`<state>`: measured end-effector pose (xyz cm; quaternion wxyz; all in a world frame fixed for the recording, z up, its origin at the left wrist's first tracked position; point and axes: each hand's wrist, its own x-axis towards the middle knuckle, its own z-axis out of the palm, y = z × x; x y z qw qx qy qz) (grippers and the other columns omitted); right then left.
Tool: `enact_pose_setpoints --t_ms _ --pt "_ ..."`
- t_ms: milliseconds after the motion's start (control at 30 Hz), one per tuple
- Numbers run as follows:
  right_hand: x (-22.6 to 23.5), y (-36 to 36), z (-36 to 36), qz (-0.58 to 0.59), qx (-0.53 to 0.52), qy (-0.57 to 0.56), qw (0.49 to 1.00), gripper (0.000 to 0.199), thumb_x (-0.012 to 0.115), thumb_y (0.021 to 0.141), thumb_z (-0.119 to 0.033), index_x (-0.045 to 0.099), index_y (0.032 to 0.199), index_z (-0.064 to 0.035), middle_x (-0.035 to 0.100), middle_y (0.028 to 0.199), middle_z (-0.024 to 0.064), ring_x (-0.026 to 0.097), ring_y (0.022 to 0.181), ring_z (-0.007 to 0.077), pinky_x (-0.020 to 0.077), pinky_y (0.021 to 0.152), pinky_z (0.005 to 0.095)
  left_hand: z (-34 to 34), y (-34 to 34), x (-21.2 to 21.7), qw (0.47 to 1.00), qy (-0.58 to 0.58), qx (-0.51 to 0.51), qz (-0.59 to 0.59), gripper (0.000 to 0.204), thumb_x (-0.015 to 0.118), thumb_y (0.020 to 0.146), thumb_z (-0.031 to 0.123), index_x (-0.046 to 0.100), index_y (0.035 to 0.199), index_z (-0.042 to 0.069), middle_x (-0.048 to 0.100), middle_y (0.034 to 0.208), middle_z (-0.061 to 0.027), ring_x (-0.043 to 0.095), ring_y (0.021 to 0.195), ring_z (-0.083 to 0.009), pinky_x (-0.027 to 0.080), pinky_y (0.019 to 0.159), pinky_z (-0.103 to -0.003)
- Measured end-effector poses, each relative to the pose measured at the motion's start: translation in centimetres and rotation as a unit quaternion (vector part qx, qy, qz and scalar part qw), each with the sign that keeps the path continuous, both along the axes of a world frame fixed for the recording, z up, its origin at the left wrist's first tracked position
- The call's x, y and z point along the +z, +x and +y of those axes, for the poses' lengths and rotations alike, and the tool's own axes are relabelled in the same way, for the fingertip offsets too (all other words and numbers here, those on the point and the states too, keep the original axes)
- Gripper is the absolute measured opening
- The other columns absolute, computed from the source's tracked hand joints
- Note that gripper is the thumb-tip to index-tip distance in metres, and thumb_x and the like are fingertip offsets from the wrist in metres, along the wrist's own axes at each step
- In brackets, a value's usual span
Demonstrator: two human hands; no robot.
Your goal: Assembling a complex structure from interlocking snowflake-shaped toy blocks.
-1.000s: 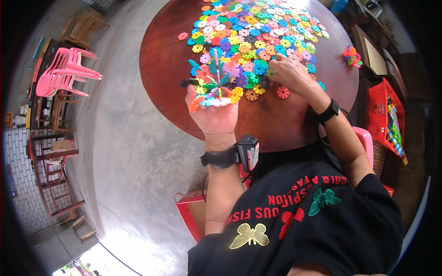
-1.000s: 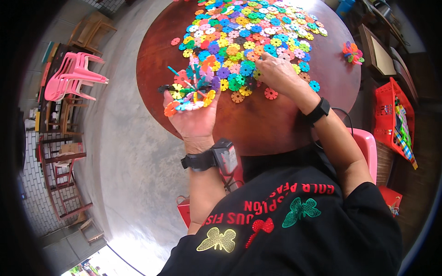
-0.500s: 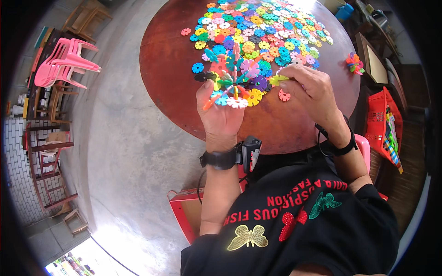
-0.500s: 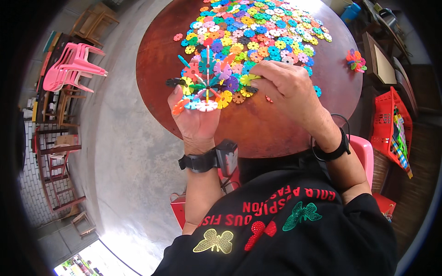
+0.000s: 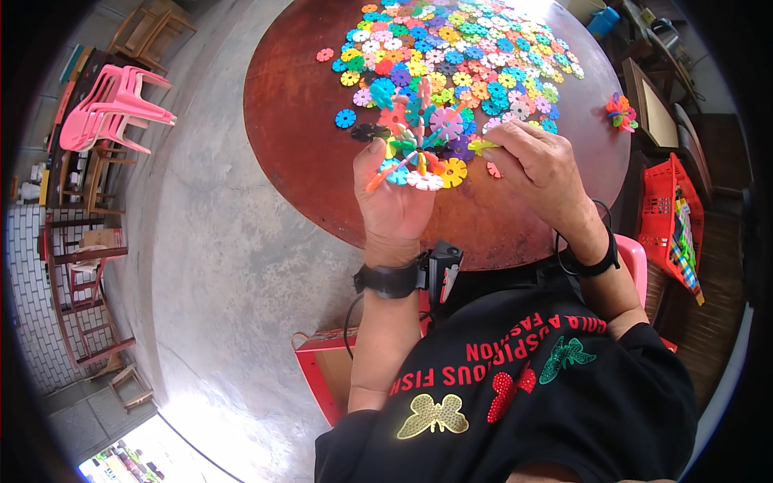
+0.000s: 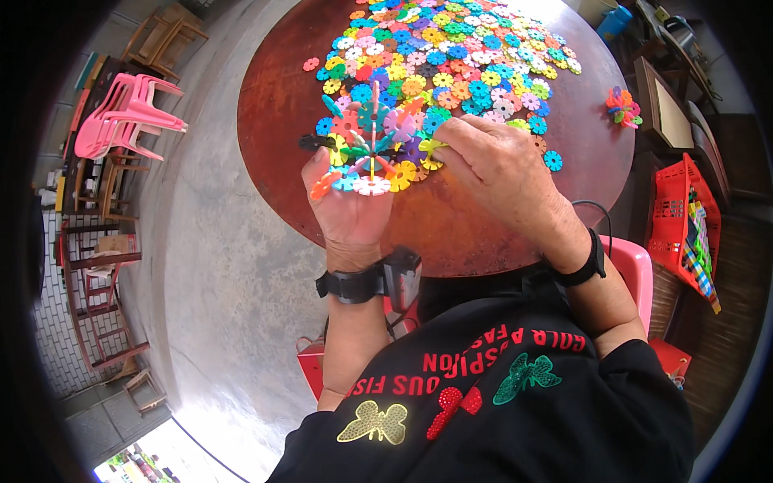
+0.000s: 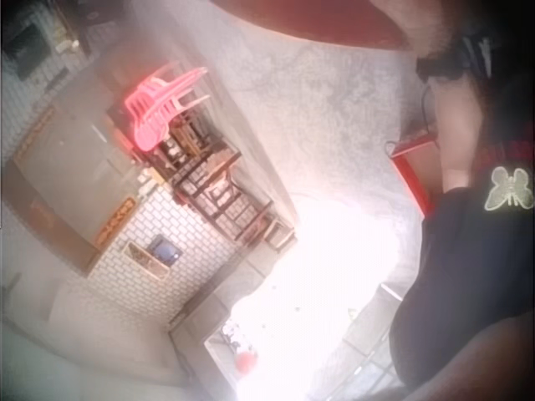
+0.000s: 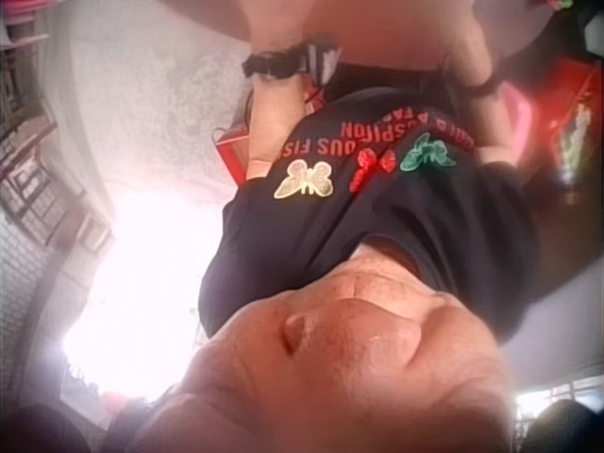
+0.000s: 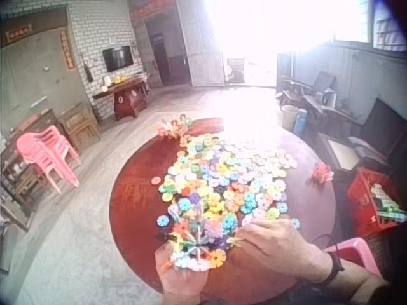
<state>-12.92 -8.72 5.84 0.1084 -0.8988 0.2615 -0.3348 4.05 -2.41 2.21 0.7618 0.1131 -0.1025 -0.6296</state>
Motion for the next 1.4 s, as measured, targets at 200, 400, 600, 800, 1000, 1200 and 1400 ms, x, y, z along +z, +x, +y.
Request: enact_pose_setpoints --t_ms 200,400,600,800,1000,1200,1400 --pt "0.1 -0.4 0.3 0.013 -0.002 0.0 1.0 0.011 0.061 0.082 -0.011 0.054 0.084 -0.003 0.055 0.073 0.0111 0.058 0.064 0.0297 0.0464 0.055 0.0374 0.0 0.4 -1.2 0.999 -0.017 -0.04 -0.032 0.061 0.056 0.08 0.019 0.037 0.135 0.002 0.038 0.141 -0.0148 0.052 0.114 -0.0208 0.051 0.083 -0.034" --pt "0.9 -0.3 0.9 0.023 0.007 -0.028 0.999 0.011 0.06 0.079 -0.008 0.051 0.083 -0.003 0.05 0.07 0.0114 0.056 0.062 0.03 0.0456 0.052 0.0383 -0.1 -0.5 -0.6 0.999 -0.028 -0.028 -0.005 0.065 0.054 0.074 0.012 0.036 0.135 0.001 0.04 0.139 -0.0164 0.057 0.108 -0.0226 0.05 0.088 -0.035" --pt "0.9 0.1 1.0 0.042 0.01 -0.022 0.999 0.011 0.057 0.078 -0.006 0.047 0.083 -0.0023 0.049 0.07 0.0125 0.056 0.063 0.0318 0.0453 0.052 0.0401 -0.1 0.0 -2.5 0.999 -0.031 -0.021 0.014 0.059 0.056 0.073 0.02 0.045 0.127 -0.001 0.056 0.121 -0.0162 0.054 0.112 -0.0298 0.039 0.101 -0.044" --pt "0.1 0.6 0.5 0.028 0.025 -0.034 0.999 0.011 0.057 0.079 -0.006 0.047 0.081 -0.0014 0.049 0.069 0.0133 0.055 0.063 0.0329 0.045 0.053 0.0403 0.2 -0.1 -1.7 0.999 -0.018 -0.021 0.017 0.049 0.056 0.078 0.02 0.049 0.123 0.002 0.058 0.117 -0.0097 0.06 0.1 -0.0229 0.048 0.087 -0.036" --pt "1.1 -0.6 -2.8 -0.01 0.067 0.039 0.997 0.012 0.062 0.08 -0.009 0.054 0.081 -0.0007 0.054 0.068 0.0146 0.056 0.062 0.0312 0.0437 0.054 0.0387 0.2 0.4 -1.7 0.994 -0.091 -0.059 0.001 0.076 0.046 0.083 0.061 0.043 0.131 0.003 0.055 0.121 -0.0074 0.056 0.105 -0.0182 0.049 0.082 -0.032" --pt "2.7 -0.6 -5.1 0.027 0.144 -0.003 0.989 0.011 0.061 0.082 -0.012 0.059 0.084 -0.0016 0.055 0.068 0.0143 0.054 0.061 0.0318 0.0425 0.056 0.0396 0.0 -0.7 0.5 0.993 -0.004 -0.118 -0.026 0.099 0.043 0.075 0.078 0.028 0.141 0.006 0.04 0.138 -0.0143 0.041 0.123 -0.0401 0.035 0.095 -0.066" --pt "3.0 0.0 -6.3 0.035 0.167 -0.021 0.985 0.012 0.059 0.084 -0.014 0.06 0.086 -0.0027 0.057 0.07 0.0134 0.056 0.063 0.0317 0.0436 0.058 0.0399 -0.1 -0.2 -0.1 0.991 -0.023 -0.133 -0.003 0.1 0.047 0.075 0.076 0.025 0.141 0.005 0.039 0.136 -0.0209 0.034 0.124 -0.0511 0.04 0.093 -0.062"
